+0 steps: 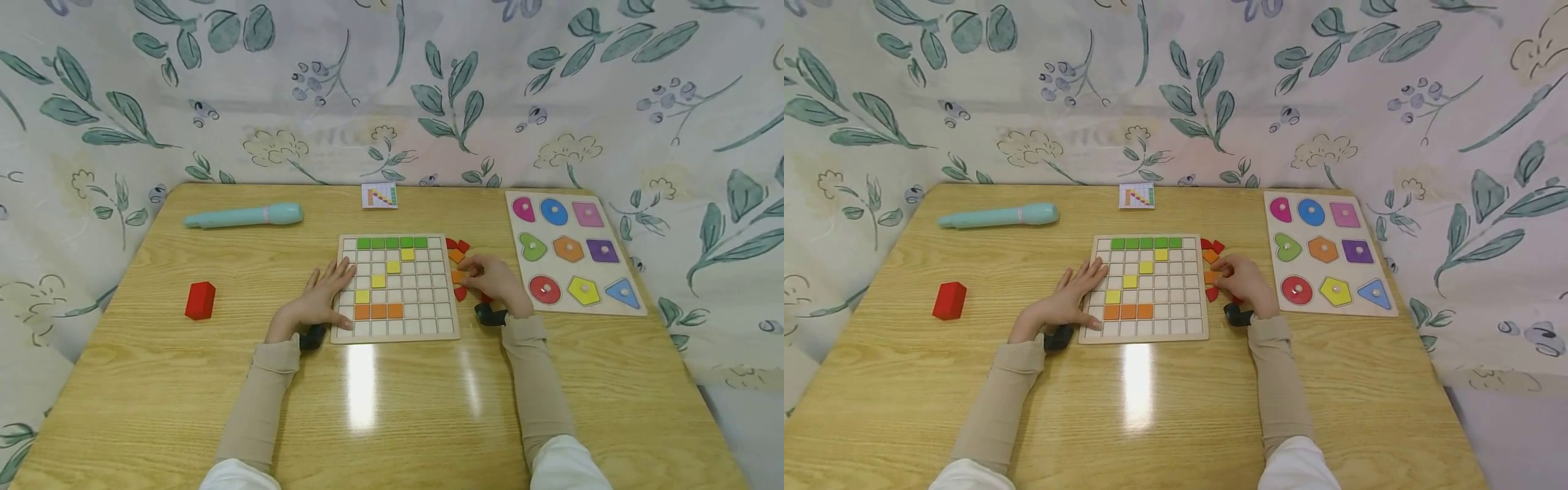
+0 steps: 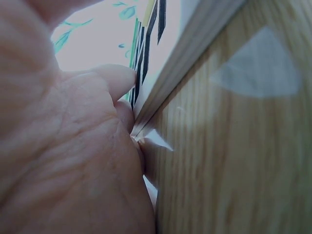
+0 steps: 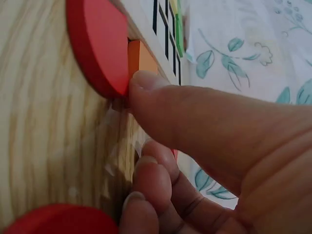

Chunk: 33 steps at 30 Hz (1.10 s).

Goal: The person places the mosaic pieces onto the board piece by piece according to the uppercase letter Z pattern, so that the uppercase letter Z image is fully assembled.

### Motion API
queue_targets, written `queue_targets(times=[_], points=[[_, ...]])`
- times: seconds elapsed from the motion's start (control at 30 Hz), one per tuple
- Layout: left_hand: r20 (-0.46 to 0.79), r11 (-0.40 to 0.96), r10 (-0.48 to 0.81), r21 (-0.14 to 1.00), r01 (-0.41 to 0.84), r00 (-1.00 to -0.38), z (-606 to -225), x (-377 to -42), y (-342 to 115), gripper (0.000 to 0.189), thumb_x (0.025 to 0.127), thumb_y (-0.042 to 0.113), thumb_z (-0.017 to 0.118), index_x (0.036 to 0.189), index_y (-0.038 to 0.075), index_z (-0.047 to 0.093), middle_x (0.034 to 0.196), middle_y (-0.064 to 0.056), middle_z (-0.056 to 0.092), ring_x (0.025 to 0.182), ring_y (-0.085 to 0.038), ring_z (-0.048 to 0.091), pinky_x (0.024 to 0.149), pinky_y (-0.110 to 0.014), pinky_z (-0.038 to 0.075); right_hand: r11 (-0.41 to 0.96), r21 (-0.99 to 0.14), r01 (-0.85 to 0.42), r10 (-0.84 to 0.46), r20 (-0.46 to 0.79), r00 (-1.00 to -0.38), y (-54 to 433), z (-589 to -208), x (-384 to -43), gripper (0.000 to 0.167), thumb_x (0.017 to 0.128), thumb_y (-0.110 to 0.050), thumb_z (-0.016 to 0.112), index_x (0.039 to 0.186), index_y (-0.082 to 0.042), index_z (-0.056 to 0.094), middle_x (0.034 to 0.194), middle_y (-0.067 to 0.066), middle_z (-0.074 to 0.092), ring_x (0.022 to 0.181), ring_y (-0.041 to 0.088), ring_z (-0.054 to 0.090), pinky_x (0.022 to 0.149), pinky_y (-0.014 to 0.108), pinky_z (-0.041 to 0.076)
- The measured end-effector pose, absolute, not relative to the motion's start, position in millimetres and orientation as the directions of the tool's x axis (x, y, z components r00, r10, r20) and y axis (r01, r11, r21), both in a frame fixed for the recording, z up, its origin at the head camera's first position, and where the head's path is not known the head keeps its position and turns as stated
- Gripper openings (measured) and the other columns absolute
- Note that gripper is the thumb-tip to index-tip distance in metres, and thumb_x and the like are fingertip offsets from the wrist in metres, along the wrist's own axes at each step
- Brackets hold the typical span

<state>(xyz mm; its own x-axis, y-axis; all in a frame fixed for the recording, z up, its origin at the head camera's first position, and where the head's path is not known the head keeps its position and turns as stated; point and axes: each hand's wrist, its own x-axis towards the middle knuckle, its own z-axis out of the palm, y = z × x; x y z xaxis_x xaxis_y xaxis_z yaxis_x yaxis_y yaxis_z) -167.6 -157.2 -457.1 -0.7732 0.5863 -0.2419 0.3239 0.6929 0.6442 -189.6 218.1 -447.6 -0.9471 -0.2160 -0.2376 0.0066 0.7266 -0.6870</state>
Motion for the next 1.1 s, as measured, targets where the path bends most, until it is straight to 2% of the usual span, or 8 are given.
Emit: queue_targets(times=[0.23, 0.37, 0.77, 0.87, 0.97, 1.1], points=[[-0.242, 0.691, 0.586, 0.647, 0.321, -0.774, -458.5, -167.4, -157.0, 0.113, 0.076, 0.03, 0.081, 0.156, 0.005, 0.004, 0.163, -0.016, -0.011, 0.149, -0.037, -0.017, 0.116, -0.058, -0.018, 0.712, -0.702, 0.013, -0.206, -0.227, -0.952, 215.0, -442.8, -186.7, 0.024, 0.088, -0.01, 0.067, 0.11, 0.0, 0.06, 0.105, 0.016, 0.063, 0.094, 0.027, 0.058, 0.08, 0.03, 0.048], [-0.244, 0.686, 0.588, 0.655, 0.317, -0.771, -458.2, -166.2, -156.1, 0.114, 0.076, 0.03, 0.081, 0.156, 0.005, 0.004, 0.163, -0.016, -0.011, 0.149, -0.038, -0.017, 0.116, -0.058, -0.019, 0.696, -0.718, 0.01, -0.198, -0.205, -0.959, 213.4, -441.6, -185.6, 0.02, 0.089, -0.011, 0.067, 0.105, 0.0, 0.059, 0.1, 0.016, 0.064, 0.091, 0.026, 0.059, 0.077, 0.028, 0.047], [-0.24, 0.684, 0.585, 0.659, 0.313, -0.775, -456.7, -166.0, -157.2, 0.113, 0.076, 0.029, 0.081, 0.156, 0.004, 0.004, 0.163, -0.016, -0.011, 0.149, -0.038, -0.018, 0.116, -0.057, -0.019, 0.653, -0.757, 0.004, -0.203, -0.18, -0.963, 204.1, -436.4, -183.8, 0.02, 0.09, -0.012, 0.067, 0.104, 0.001, 0.06, 0.1, 0.017, 0.066, 0.087, 0.024, 0.063, 0.073, 0.024, 0.05], [-0.237, 0.686, 0.585, 0.655, 0.317, -0.776, -457.5, -166.2, -157.7, 0.113, 0.076, 0.029, 0.081, 0.156, 0.004, 0.005, 0.163, -0.017, -0.01, 0.149, -0.038, -0.017, 0.116, -0.058, -0.019, 0.582, -0.812, 0.035, -0.259, -0.226, -0.939, 200.3, -437.0, -184.6, 0.02, 0.092, -0.014, 0.065, 0.105, 0.0, 0.06, 0.098, 0.015, 0.067, 0.082, 0.02, 0.066, 0.071, 0.025, 0.055], [-0.237, 0.688, 0.586, 0.652, 0.32, -0.775, -458.6, -166.4, -157.8, 0.113, 0.076, 0.03, 0.081, 0.156, 0.004, 0.005, 0.163, -0.017, -0.01, 0.149, -0.039, -0.017, 0.116, -0.058, -0.019, 0.503, -0.861, 0.069, -0.374, -0.289, -0.882, 191.5, -439.0, -184.5, 0.018, 0.093, -0.014, 0.064, 0.105, 0.0, 0.061, 0.095, 0.012, 0.068, 0.077, 0.017, 0.067, 0.07, 0.027, 0.058], [-0.238, 0.683, 0.589, 0.657, 0.319, -0.772, -457.6, -166.0, -157.0, 0.113, 0.076, 0.029, 0.081, 0.156, 0.004, 0.005, 0.163, -0.017, -0.01, 0.149, -0.038, -0.017, 0.116, -0.058, -0.019, 0.488, -0.872, 0.034, -0.5, -0.311, -0.808, 174.9, -440.7, -181.1, 0.013, 0.092, -0.011, 0.065, 0.1, -0.001, 0.064, 0.09, 0.007, 0.067, 0.077, 0.013, 0.063, 0.072, 0.024, 0.055]])
